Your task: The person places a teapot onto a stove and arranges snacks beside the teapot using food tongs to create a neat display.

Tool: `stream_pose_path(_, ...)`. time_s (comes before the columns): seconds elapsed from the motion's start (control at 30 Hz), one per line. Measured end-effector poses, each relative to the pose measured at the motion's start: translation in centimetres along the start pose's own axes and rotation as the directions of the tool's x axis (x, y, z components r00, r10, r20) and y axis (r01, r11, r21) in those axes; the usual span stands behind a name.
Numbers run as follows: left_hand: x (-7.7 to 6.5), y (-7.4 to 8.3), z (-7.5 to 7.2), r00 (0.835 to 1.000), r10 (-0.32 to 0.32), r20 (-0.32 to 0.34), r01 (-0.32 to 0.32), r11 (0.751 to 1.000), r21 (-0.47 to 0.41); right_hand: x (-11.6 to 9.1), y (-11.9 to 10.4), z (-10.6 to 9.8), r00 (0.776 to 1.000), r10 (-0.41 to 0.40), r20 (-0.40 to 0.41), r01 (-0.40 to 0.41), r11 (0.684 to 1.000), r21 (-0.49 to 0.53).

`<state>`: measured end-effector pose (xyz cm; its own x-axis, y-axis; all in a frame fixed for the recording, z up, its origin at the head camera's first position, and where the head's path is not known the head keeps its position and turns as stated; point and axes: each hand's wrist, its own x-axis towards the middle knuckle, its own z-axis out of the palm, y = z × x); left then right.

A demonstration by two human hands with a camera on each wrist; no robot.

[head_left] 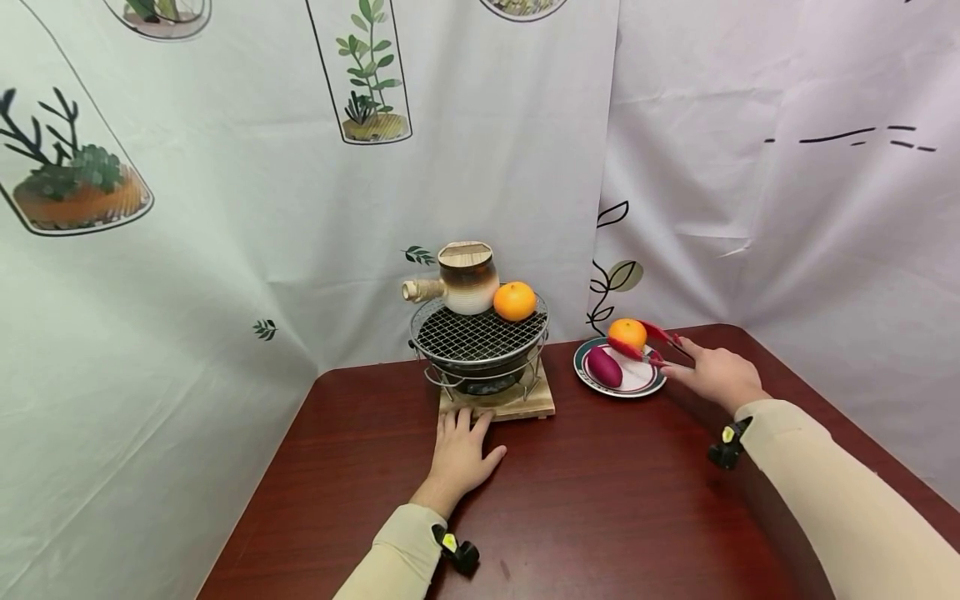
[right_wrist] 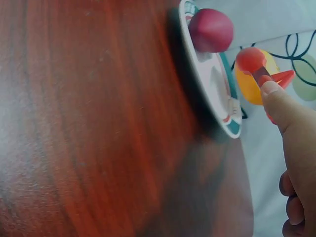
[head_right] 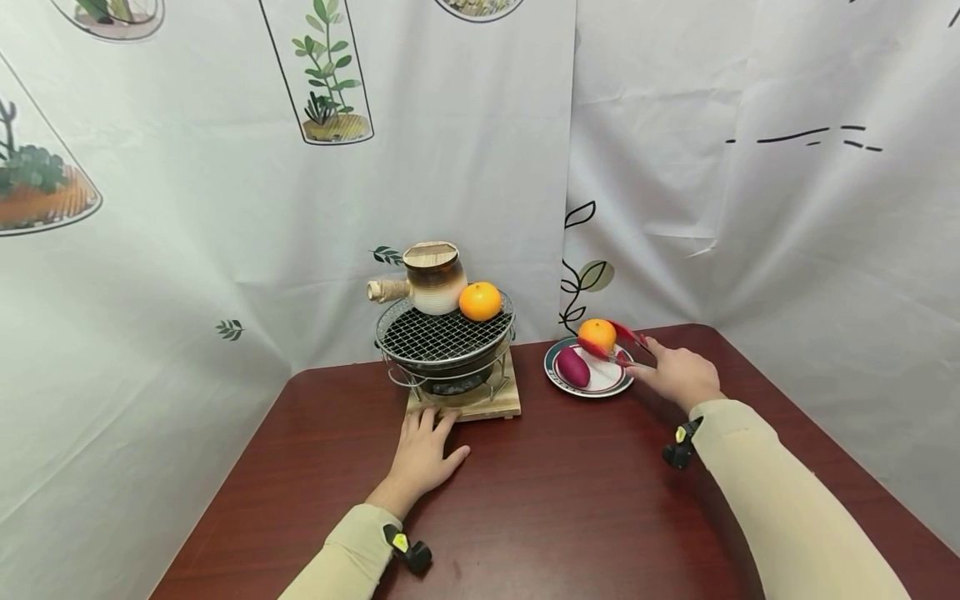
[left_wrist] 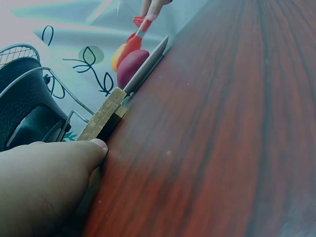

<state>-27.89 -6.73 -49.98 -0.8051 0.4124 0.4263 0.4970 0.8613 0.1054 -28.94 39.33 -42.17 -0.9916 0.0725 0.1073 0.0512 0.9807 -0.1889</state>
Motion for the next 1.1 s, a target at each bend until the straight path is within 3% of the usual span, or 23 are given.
stream_pose_path(0.6, -0.1, 0.1, -0.1, 1.0, -0.012, 0.02, 0.012, 1.0, -0.008, -0.6, -1.9, -3.1, 1.0, -0.021, -0.021, 0.021, 0.999, -0.024)
stream_pose_path(1.1, 0.0, 0.1, -0.2, 1.0, -0.013, 0.017, 0.013, 1.0, -0.021, -1.1, -4.2, -5.2, 0.992, -0.098, -0.076, 0.093, 0.993, -0.069)
